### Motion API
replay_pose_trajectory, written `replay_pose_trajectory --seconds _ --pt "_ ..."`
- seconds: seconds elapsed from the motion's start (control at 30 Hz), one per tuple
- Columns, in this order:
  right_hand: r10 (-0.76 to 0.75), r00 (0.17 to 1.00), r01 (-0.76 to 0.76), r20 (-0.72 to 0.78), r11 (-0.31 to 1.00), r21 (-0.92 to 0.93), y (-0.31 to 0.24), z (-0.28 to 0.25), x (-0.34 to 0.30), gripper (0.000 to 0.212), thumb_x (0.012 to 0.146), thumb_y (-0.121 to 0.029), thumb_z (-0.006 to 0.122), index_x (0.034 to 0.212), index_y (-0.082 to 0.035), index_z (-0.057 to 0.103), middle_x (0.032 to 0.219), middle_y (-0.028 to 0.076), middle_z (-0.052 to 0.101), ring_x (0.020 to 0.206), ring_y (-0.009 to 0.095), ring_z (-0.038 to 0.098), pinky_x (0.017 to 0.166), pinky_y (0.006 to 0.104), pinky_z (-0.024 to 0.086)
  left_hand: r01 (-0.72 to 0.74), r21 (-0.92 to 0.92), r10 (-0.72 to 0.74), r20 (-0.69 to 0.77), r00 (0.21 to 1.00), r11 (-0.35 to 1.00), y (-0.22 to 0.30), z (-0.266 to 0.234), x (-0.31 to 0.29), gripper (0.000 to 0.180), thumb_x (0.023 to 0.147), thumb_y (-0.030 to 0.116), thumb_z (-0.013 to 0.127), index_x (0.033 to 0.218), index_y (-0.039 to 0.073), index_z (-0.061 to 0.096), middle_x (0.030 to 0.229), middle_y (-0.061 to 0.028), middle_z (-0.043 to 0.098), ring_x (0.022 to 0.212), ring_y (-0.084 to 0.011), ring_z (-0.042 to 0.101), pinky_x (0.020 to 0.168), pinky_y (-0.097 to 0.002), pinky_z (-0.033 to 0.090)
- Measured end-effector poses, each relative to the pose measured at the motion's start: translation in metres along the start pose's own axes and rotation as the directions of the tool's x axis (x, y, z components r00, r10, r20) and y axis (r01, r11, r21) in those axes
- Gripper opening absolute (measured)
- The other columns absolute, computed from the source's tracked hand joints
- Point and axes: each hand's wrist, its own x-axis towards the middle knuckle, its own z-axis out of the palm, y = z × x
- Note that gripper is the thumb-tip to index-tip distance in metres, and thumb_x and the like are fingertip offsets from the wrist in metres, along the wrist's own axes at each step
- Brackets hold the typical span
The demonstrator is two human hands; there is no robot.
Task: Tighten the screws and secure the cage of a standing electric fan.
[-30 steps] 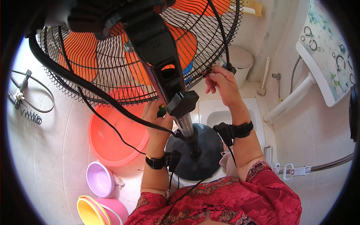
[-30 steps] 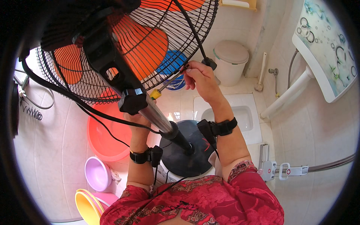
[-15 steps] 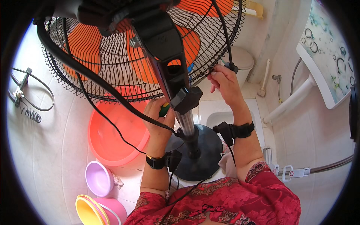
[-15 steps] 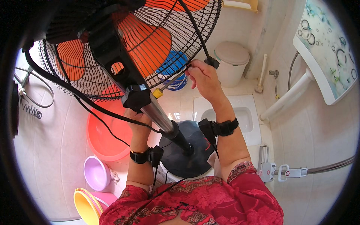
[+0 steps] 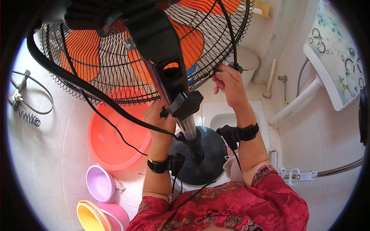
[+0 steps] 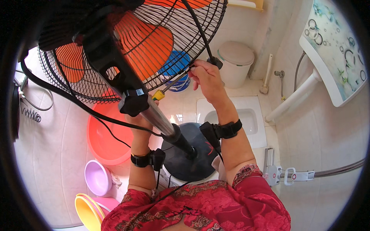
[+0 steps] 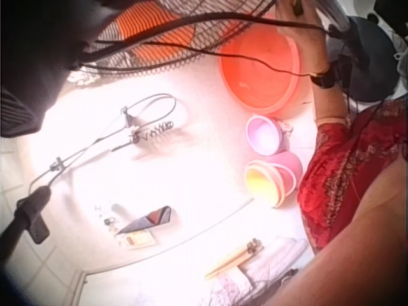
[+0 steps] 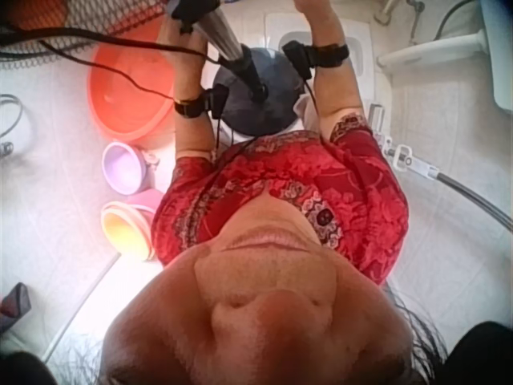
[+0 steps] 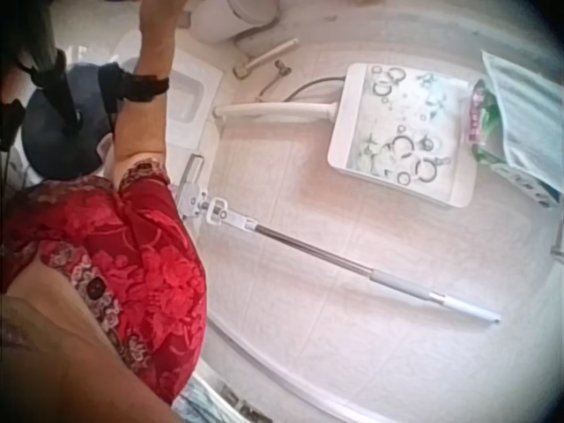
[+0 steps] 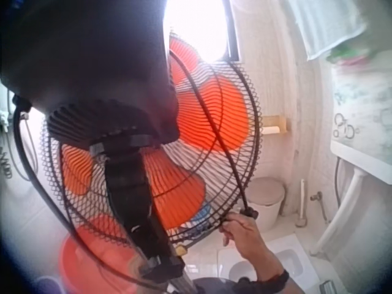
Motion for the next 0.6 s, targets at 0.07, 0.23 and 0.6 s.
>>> replay_pose_trajectory --seconds 0.07,0.23,0.6 --pt "0.011 1.0 -0.011 -0.022 1.0 0.019 -0.001 0.001 0.0 0.01 0.08 -0.006 0.045 0.075 0.0 0.052 0.067 0.005 0.051 0.049 0.007 0.038 0.045 0.0257 0.043 0.046 -0.215 -0.044 0.013 0.999 0.976 -0.003 0.005 0.001 0.016 0.065 0.008 0.064 0.07 0.0 0.051 0.057 -0.0092 0.048 0.05 -0.0198 0.047 0.047 -0.029 0.034" --pt "0.014 0.998 -0.013 -0.054 1.0 0.013 -0.001 0.002 0.001 0.011 0.079 -0.007 0.045 0.072 -0.001 0.05 0.064 0.004 0.05 0.048 0.008 0.038 0.045 0.0259 0.043 0.322 -0.512 -0.294 0.137 0.946 0.796 0.021 0.001 0.009 0.011 0.071 0.009 0.06 0.072 -0.001 0.054 0.057 -0.0036 0.052 0.049 -0.0099 0.046 0.045 -0.0233 0.033" --pt "0.016 0.998 -0.014 -0.059 0.999 0.03 -0.001 0.001 0.0 0.016 0.08 -0.008 0.045 0.081 0.004 0.055 0.066 0.004 0.052 0.05 0.007 0.041 0.045 0.0239 0.042 0.811 -0.547 -0.395 0.711 0.581 0.208 0.005 0.001 0.005 0.019 0.084 0.023 0.053 0.084 0.005 0.055 0.075 -0.006 0.055 0.06 -0.0183 0.056 0.051 -0.0282 0.046"
